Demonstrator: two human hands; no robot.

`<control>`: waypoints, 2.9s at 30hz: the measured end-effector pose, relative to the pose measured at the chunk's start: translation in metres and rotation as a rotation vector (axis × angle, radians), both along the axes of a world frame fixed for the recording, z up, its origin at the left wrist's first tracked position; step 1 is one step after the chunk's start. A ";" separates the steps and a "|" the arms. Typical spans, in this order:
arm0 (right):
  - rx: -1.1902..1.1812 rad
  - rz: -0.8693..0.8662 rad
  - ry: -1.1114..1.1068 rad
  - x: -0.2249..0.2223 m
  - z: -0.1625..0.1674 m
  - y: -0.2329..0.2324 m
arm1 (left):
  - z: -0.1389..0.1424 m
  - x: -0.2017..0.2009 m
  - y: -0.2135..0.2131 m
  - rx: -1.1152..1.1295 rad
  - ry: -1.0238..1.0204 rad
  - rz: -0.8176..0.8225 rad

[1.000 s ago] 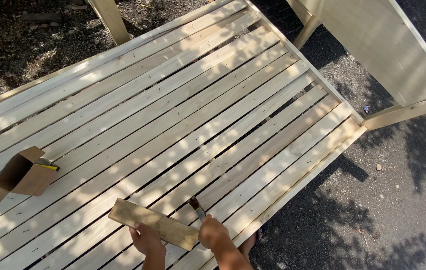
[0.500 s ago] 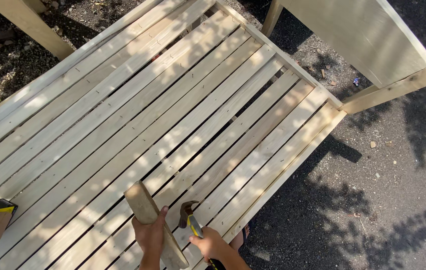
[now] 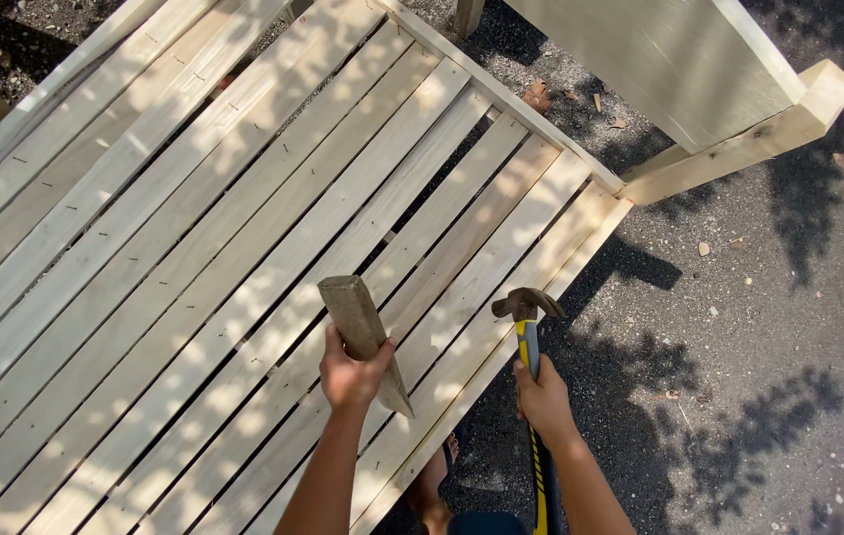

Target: The person hammers nails into the slats of a wooden bench frame outdoors, using a small wood block in one hand and a claw hammer in the other, and takes nails from an open cardboard box on the slats.

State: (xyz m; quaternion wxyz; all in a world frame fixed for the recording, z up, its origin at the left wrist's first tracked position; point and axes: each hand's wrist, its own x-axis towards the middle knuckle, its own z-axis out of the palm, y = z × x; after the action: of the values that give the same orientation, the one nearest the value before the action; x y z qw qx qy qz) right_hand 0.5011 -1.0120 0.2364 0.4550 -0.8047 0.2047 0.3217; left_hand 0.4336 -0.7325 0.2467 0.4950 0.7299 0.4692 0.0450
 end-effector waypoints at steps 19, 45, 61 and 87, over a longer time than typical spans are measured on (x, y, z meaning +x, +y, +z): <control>-0.552 0.568 0.273 0.168 0.048 0.077 | -0.040 0.084 -0.025 -0.365 -0.364 -0.145; -0.531 0.551 0.401 0.229 0.049 0.099 | -0.004 0.151 -0.044 -0.169 0.008 -0.144; -0.053 0.588 0.193 0.270 0.004 -0.067 | -0.016 0.282 -0.084 -0.074 0.536 -0.296; -0.890 1.359 -0.025 0.416 0.010 0.090 | -0.044 0.297 -0.089 -0.064 -0.400 0.392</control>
State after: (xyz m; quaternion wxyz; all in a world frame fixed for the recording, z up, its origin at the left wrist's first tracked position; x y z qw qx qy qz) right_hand 0.9174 -0.9220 0.2463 -0.2003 -0.8623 -0.2251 0.4070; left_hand 0.7309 -0.8212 0.2022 0.5822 0.5859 0.4957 0.2684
